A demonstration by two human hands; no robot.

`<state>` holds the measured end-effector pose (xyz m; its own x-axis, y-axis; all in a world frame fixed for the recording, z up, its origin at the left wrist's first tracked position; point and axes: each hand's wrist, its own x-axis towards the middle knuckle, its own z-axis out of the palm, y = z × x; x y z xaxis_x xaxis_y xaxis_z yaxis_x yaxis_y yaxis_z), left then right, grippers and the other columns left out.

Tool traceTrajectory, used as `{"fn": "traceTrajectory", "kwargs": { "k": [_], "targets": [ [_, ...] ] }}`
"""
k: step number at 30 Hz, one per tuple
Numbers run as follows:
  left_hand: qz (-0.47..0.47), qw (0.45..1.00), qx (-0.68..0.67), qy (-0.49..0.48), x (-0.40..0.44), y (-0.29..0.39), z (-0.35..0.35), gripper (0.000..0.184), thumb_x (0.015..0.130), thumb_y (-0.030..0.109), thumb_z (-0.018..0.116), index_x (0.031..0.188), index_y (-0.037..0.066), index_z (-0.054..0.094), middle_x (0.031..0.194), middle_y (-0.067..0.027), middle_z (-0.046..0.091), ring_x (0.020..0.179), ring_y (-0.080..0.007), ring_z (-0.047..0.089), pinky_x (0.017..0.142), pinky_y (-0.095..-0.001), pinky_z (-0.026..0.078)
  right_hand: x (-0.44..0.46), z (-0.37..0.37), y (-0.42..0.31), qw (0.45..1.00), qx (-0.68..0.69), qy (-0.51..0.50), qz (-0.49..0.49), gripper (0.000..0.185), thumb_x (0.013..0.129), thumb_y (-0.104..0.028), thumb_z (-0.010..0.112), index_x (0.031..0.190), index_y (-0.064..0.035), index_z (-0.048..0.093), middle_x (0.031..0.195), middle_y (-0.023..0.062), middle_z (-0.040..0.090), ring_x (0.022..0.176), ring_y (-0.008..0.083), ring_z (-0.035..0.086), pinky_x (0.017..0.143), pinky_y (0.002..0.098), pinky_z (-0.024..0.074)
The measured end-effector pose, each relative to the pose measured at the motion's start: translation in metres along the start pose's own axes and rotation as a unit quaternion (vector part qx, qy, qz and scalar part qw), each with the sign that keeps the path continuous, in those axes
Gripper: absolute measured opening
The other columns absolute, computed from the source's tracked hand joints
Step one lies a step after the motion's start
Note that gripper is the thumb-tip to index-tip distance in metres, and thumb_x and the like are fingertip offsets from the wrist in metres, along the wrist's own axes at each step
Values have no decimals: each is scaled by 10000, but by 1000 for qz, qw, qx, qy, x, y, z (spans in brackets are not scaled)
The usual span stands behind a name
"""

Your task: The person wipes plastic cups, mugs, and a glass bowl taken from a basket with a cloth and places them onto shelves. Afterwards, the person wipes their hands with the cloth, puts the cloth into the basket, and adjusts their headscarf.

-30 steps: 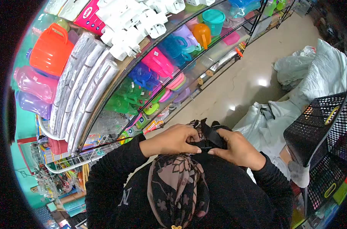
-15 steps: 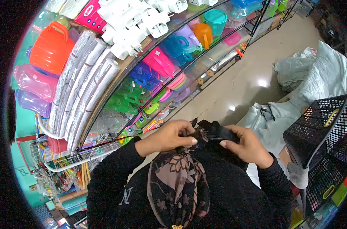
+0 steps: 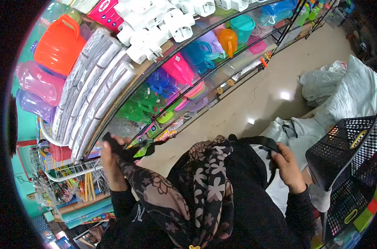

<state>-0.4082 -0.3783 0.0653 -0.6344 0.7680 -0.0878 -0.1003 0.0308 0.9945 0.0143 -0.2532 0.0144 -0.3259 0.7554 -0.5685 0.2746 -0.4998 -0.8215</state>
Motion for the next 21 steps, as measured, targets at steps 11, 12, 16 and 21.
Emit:
{"fn": "traceTrajectory", "kwargs": {
  "k": [11,12,16,21],
  "targets": [
    [121,989,4,86,-53,63,-81,360,925,378,437,1052,41,436,754,-17,436,678,-139,441,735,-310,373,-12,-25,21,959,-204,-90,172,179,879,-128,464,1010,-32,537,718,35,578,549,94,506,500,226,410],
    [131,988,-5,86,-59,71,-85,365,924,382,440,1053,41,434,745,-12,422,660,-125,428,733,-303,366,-13,-26,24,941,-258,-120,181,187,874,-129,473,1019,-33,541,734,42,589,559,102,518,508,235,419],
    [187,980,-26,62,-79,103,-91,386,917,398,451,1057,39,429,732,-5,403,630,-99,414,748,-306,355,-17,-42,59,916,-284,-198,202,152,862,-136,524,935,-4,545,702,51,581,569,119,561,518,254,463],
    [330,930,-163,9,-119,129,-163,467,892,424,482,1108,30,357,758,-7,415,538,-115,413,937,-318,400,-14,-72,116,881,-212,-275,322,222,832,-137,567,1018,-16,560,752,101,615,622,155,605,615,253,512]
  ]
}}
